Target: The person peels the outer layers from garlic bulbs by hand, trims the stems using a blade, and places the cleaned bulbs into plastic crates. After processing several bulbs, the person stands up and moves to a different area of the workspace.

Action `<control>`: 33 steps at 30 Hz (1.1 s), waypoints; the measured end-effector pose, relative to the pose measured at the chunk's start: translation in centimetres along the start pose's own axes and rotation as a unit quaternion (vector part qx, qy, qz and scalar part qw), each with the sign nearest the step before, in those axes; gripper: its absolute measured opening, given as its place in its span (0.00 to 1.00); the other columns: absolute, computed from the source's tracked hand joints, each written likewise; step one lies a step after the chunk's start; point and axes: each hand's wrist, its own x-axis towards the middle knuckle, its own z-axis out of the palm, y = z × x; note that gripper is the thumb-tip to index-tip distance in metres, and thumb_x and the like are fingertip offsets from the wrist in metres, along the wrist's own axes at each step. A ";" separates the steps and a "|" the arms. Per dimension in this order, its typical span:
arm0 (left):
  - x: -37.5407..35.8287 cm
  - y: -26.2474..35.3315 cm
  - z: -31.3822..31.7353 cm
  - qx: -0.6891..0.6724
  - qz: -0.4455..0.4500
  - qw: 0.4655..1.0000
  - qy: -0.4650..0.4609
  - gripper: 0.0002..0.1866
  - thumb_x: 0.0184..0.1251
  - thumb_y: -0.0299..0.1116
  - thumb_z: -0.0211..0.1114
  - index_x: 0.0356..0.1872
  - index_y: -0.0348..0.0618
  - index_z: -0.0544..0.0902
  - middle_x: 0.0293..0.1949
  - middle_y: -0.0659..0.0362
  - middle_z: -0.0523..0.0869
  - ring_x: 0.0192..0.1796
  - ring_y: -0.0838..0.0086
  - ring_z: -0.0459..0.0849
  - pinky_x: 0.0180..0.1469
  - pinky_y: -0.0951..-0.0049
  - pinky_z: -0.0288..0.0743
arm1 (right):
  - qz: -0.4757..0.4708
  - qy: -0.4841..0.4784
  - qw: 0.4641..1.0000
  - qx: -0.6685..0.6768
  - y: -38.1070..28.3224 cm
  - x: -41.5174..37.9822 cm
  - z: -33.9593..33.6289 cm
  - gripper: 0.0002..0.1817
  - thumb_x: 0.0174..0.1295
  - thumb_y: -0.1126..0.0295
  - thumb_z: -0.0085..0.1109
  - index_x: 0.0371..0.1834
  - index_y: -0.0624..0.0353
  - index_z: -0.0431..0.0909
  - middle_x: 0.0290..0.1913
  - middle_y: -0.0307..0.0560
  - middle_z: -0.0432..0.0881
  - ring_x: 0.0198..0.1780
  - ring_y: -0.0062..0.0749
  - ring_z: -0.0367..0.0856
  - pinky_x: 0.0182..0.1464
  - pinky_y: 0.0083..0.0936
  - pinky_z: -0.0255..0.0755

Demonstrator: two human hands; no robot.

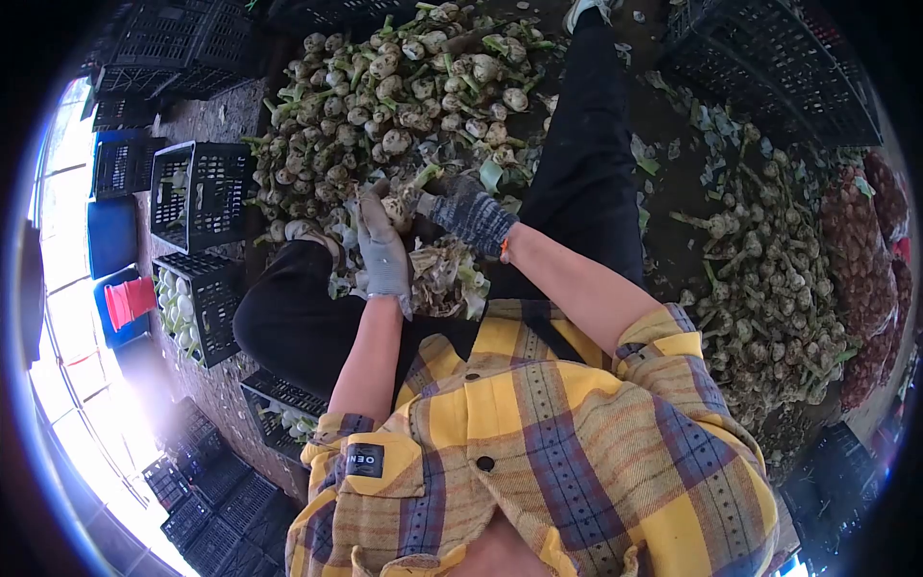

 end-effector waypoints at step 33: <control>-0.5 1.4 1.1 0.011 -0.084 0.996 -0.033 0.19 0.65 0.49 0.55 0.45 0.44 0.76 0.31 0.63 0.78 0.30 0.78 0.76 0.34 0.81 0.71 | 0.037 0.084 0.979 -0.184 0.2 0.9 0.1 0.15 0.53 0.66 0.53 0.38 0.68 0.77 0.36 0.63 0.79 0.41 0.53 0.77 0.44 0.37 0.70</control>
